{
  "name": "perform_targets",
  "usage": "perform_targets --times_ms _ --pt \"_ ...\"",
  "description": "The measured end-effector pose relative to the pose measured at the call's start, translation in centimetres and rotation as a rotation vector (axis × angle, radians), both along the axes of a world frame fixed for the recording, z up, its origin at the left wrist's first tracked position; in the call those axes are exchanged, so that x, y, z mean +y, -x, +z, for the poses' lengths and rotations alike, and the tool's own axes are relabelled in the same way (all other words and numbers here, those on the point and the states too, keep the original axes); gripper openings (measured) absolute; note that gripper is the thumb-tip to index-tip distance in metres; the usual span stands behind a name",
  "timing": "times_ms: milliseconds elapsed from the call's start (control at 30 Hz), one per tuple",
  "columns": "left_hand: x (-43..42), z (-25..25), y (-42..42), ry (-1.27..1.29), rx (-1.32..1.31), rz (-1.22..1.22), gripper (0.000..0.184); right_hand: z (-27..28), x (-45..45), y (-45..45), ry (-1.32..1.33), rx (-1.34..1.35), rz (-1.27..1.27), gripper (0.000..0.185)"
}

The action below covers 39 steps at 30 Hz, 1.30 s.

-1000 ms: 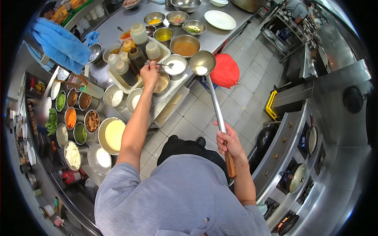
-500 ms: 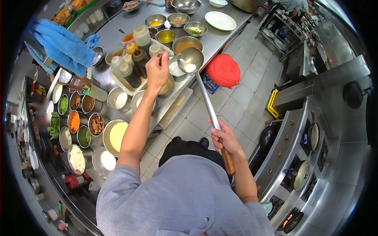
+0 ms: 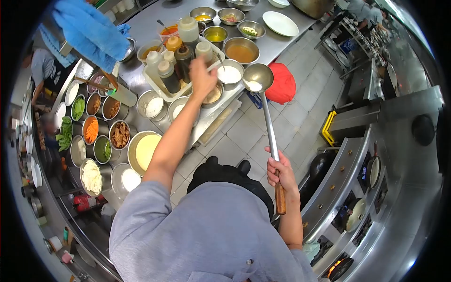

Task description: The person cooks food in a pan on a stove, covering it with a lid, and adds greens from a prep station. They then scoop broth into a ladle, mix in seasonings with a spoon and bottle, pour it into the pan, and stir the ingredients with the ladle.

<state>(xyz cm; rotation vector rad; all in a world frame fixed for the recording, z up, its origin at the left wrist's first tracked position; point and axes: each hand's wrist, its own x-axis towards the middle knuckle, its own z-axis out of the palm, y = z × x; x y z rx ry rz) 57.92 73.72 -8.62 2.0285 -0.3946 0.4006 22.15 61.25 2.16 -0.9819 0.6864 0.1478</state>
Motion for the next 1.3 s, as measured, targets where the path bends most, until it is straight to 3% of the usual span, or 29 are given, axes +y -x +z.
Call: perform_targets --times_ms 33,100,200,267,367,500,600,733,833,933,1000,1033,1300 --pt "1.9 1.6 1.3 0.01 -0.155 0.124 0.056 0.0 0.2 0.3 -0.006 0.006 -0.013 0.04" --pt "5.3 -0.4 0.5 0.126 -0.351 0.418 0.071 -0.2 0.3 0.6 -0.02 -0.005 -0.022 0.04" --pt "9.1 -1.5 -1.7 0.018 -0.236 0.554 0.085 0.0 0.6 1.3 -0.044 -0.026 -0.033 0.04" --pt "10.1 -1.5 -3.3 0.166 0.084 0.31 0.075 0.3 0.8 1.6 -0.051 -0.043 -0.022 0.04" --pt "10.9 -1.1 -3.8 0.077 0.042 0.3 0.063 0.8 0.9 2.0 -0.052 -0.059 -0.002 0.04" --pt "10.4 3.7 -1.0 0.195 -0.127 0.122 0.047 1.5 1.0 3.0 -0.054 -0.085 0.008 0.04" --pt "9.4 8.5 0.4 0.25 -0.195 -0.104 0.044 2.5 0.8 3.8 -0.027 -0.093 0.042 0.041" --pt "6.2 12.8 2.3 0.21 0.076 -0.508 0.052 3.8 0.2 5.4 -0.018 -0.103 0.075 0.041" --pt "2.6 14.3 6.1 0.036 0.349 -0.691 0.056 4.0 -0.4 7.1 -0.026 -0.129 0.087 0.041" --pt "-0.6 11.1 8.2 -0.063 0.839 -0.905 0.06 4.0 -0.8 9.2 -0.042 -0.148 0.06 0.042" --pt "-2.1 9.8 10.2 -0.187 0.949 -0.889 0.056 4.1 -1.1 10.7 -0.022 -0.143 0.054 0.042" --pt "-2.7 8.6 10.6 -0.203 0.936 -0.962 0.053 4.0 -1.3 11.5 -0.014 -0.139 0.05 0.042" --pt "-5.3 7.1 13.5 -0.412 1.031 -0.869 0.052 2.6 -1.6 15.3 -0.036 -0.153 0.026 0.043"
